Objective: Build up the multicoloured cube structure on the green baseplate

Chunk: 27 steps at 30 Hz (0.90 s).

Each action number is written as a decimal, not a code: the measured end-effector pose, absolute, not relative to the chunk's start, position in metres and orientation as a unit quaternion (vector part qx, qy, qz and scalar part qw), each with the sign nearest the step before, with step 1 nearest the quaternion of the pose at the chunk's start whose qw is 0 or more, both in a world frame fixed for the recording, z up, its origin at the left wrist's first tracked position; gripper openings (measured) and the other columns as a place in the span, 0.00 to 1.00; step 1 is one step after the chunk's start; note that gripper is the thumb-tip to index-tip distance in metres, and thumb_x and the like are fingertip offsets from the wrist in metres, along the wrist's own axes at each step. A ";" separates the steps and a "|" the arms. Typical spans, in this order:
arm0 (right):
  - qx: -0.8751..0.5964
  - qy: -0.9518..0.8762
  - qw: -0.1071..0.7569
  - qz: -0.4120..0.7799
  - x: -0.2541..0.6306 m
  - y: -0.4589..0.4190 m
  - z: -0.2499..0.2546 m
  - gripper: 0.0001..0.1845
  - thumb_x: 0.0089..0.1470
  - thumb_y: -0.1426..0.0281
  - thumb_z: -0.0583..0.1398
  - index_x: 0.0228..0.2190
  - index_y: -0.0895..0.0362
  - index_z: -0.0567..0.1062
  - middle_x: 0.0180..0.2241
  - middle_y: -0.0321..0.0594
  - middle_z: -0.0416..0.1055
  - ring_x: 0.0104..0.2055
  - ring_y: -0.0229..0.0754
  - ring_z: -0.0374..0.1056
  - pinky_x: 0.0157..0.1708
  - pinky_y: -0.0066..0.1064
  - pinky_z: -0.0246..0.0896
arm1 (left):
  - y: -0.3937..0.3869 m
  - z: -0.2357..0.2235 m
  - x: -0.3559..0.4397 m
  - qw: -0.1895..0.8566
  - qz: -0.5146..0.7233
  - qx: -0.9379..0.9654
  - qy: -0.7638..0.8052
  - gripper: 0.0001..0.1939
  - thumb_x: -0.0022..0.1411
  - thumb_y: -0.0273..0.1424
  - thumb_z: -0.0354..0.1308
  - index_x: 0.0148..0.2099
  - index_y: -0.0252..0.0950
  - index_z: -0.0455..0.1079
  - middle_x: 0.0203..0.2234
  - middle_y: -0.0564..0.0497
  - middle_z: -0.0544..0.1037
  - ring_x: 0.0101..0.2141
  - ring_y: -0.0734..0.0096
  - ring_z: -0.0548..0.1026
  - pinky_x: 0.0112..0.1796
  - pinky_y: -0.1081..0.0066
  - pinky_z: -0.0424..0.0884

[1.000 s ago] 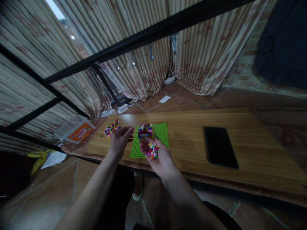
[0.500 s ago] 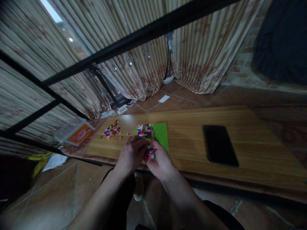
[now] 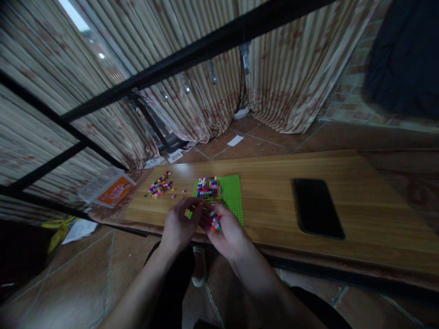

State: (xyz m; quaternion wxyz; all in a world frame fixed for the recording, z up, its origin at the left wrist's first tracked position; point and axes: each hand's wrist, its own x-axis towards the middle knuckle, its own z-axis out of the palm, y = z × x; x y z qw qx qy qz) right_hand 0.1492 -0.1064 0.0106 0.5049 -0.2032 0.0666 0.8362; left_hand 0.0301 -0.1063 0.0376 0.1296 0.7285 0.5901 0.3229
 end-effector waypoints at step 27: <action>-0.273 0.038 0.507 0.816 0.156 -0.106 0.017 0.20 0.64 0.72 0.48 0.30 0.64 0.77 0.24 0.45 0.75 0.25 0.36 0.71 0.28 0.26 0.69 | -0.068 0.020 0.030 0.156 0.394 0.601 0.678 0.06 0.54 0.31 0.61 0.36 0.38 0.76 0.30 0.47 0.82 0.33 0.63 0.79 0.34 0.69 0.70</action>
